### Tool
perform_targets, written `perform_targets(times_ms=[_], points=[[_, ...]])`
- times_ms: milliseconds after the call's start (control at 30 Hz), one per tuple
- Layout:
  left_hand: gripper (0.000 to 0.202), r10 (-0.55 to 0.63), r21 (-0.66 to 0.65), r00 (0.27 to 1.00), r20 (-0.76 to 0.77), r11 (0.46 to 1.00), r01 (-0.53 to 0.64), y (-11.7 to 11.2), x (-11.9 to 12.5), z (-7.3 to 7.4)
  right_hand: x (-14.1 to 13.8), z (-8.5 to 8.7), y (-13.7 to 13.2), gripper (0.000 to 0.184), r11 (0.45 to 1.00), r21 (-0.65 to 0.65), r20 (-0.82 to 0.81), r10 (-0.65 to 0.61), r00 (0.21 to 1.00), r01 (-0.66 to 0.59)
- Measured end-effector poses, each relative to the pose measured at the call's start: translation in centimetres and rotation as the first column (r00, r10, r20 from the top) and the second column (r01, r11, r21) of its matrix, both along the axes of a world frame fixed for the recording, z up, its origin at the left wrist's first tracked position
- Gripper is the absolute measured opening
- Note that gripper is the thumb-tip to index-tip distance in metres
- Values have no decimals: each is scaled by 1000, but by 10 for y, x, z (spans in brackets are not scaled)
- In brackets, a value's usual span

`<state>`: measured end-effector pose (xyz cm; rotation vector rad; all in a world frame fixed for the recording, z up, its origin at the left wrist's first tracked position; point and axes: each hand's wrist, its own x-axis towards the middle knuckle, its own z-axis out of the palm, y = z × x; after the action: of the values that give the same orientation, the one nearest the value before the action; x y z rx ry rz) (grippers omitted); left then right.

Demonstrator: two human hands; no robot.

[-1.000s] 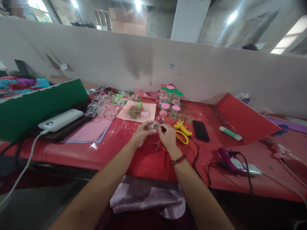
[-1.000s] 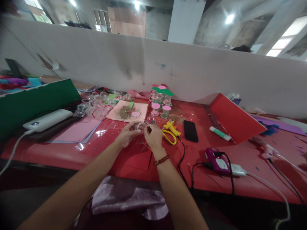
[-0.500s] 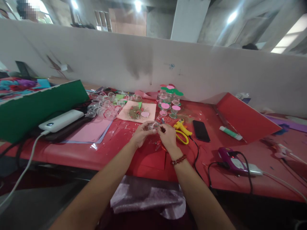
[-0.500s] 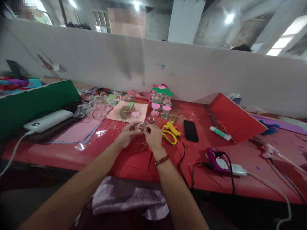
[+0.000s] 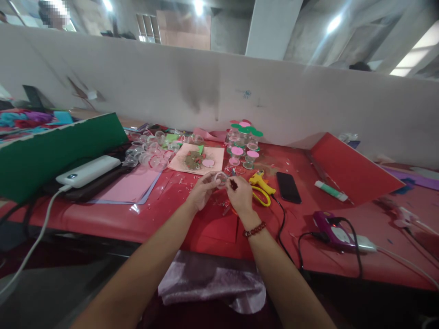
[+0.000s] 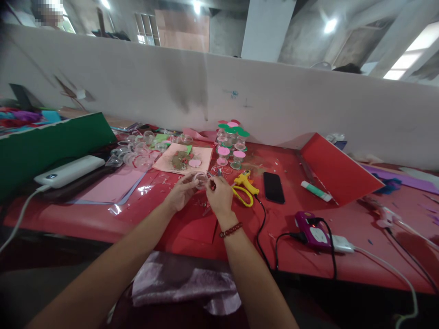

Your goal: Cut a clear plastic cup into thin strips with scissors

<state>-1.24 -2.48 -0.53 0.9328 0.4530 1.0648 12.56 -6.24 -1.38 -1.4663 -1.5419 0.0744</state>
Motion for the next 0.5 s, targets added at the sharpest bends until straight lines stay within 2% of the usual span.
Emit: perform_targets(times_ms=[300,500], points=[[35,-51,-87,997,-52,995,46,0,-3,-4,0,1,-2,8,997,-53,98,-42,994,47],[34,-21,-66,999,-37,998,18,-2,1,-2,-2,3,-3,19,988,-96,164,-101,981,118]])
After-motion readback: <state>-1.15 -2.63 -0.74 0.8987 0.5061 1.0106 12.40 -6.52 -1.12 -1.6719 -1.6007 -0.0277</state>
